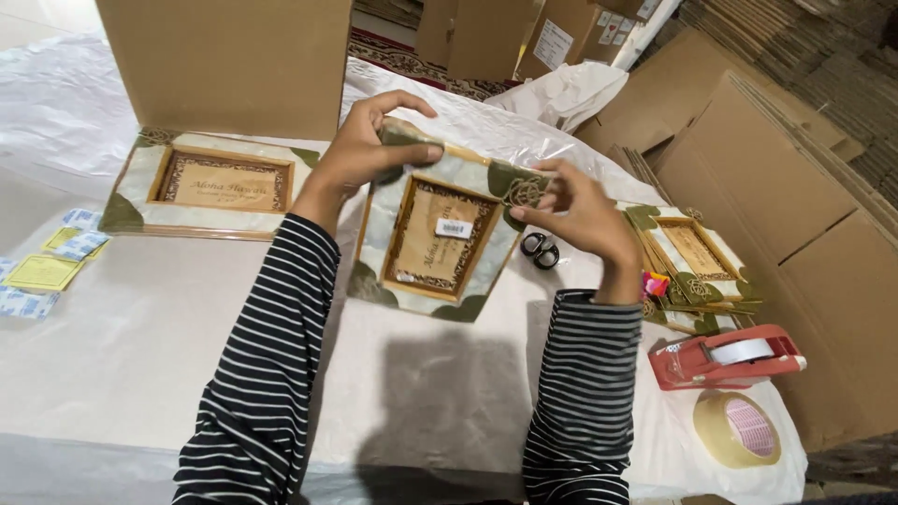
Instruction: The person is cleaning the glass and frame of a picture frame using a cloth, then applying small decorative stickers to the frame.
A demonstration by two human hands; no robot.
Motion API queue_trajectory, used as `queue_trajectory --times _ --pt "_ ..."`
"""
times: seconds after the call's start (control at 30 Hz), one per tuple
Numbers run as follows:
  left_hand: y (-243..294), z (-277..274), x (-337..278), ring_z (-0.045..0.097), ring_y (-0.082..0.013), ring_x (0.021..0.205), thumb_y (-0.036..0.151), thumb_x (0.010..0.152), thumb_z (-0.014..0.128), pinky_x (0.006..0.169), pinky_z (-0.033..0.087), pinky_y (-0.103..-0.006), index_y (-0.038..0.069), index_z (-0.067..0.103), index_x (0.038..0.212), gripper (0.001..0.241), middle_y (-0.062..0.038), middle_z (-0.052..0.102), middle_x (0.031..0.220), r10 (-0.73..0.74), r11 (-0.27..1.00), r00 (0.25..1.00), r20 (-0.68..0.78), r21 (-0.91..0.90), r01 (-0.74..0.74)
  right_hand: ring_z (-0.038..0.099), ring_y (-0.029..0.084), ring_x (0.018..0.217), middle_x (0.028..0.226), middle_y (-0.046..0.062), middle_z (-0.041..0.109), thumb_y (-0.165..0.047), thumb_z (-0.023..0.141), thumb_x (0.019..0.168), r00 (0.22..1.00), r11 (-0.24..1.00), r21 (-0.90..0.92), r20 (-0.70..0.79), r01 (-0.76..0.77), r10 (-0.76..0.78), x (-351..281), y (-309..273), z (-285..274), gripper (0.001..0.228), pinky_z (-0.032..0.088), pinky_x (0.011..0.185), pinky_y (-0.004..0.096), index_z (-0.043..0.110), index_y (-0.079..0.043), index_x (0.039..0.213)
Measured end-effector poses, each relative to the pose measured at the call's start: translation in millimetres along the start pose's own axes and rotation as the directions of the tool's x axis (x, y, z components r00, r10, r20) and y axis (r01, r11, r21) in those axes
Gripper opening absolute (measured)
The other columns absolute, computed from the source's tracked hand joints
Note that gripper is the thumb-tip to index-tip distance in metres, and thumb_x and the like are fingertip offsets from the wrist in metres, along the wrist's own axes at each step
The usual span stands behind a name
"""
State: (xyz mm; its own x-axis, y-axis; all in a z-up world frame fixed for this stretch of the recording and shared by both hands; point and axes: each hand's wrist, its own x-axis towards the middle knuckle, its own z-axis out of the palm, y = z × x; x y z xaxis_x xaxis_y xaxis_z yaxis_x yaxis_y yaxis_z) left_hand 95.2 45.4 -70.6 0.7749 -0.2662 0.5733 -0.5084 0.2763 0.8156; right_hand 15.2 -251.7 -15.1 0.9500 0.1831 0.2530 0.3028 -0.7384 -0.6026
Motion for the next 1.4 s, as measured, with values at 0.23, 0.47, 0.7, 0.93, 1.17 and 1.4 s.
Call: queue_trajectory --times 0.23,0.47,0.7,0.93,1.17,1.4 --pt "-17.4 -2.3 21.0 0.061 -0.0153 0.101 0.021 0.069 0.093 0.075 0.061 -0.0261 0.020 0.062 0.096 0.042 -0.006 0.057 0.117 -0.053 0.981 0.939 -0.340 -0.192 -0.014 0.056 0.033 0.137 0.150 0.012 0.057 -0.044 0.083 0.061 0.936 0.961 0.230 0.346 -0.155 0.068 49.9 39.8 66.1 0.106 0.045 0.116 0.052 0.034 -0.015 0.151" --pt "-7.1 -3.2 20.3 0.068 -0.0264 0.111 0.033 0.063 0.088 0.092 0.061 -0.0352 0.016 0.048 0.131 0.081 -0.016 0.061 0.134 -0.248 0.937 0.915 -0.320 -0.320 0.142 0.074 0.025 0.105 0.116 0.013 0.074 -0.026 0.078 0.081 0.997 0.845 0.532 0.070 -0.053 0.018 50.5 46.4 55.7 0.048 0.064 0.091 0.036 0.064 -0.002 0.119" --pt "-22.7 5.6 7.4 0.074 -0.0178 0.087 0.012 0.073 0.093 0.075 0.062 -0.0293 0.007 0.066 0.122 0.056 -0.009 0.075 0.102 -0.231 0.963 0.961 0.151 -0.108 0.248 0.060 0.002 0.071 0.078 -0.006 0.066 -0.022 0.084 0.089 0.927 0.714 0.649 -0.376 0.263 0.000 69.1 79.5 56.8 0.017 0.048 0.076 0.018 0.071 -0.013 0.093" --pt "-45.5 -48.1 16.0 0.069 -0.0190 0.095 0.008 0.073 0.090 0.082 0.058 -0.0306 0.006 0.065 0.126 0.059 -0.008 0.072 0.108 -0.139 0.988 0.989 0.041 -0.061 0.142 0.056 0.001 0.059 0.067 -0.007 0.058 -0.034 0.086 0.087 0.982 0.814 0.574 -0.188 0.087 0.028 41.8 23.7 51.4 0.029 0.047 0.061 0.015 0.070 -0.011 0.089" --pt "-19.5 -117.7 -23.7 0.067 -0.0148 0.095 0.018 0.074 0.089 0.085 0.056 -0.0290 0.005 0.068 0.127 0.058 -0.005 0.072 0.109 -0.248 0.961 0.969 0.014 0.131 0.244 0.072 0.026 0.093 0.113 0.019 0.070 -0.017 0.071 0.096 0.997 0.863 0.502 0.020 0.058 -0.079 48.7 44.0 42.5 0.052 0.059 0.085 0.036 0.052 0.004 0.139" --pt "44.3 -140.4 -78.9 0.040 -0.0498 0.141 0.050 0.076 0.085 0.116 0.033 -0.0567 -0.014 0.037 0.149 0.108 -0.036 0.044 0.149 -0.377 0.786 0.847 -0.375 0.353 0.507 0.071 0.024 0.094 0.116 0.018 0.068 -0.014 0.069 0.097 0.995 0.869 0.487 0.001 0.086 -0.099 50.1 50.6 38.6 0.050 0.058 0.086 0.032 0.053 0.002 0.141"
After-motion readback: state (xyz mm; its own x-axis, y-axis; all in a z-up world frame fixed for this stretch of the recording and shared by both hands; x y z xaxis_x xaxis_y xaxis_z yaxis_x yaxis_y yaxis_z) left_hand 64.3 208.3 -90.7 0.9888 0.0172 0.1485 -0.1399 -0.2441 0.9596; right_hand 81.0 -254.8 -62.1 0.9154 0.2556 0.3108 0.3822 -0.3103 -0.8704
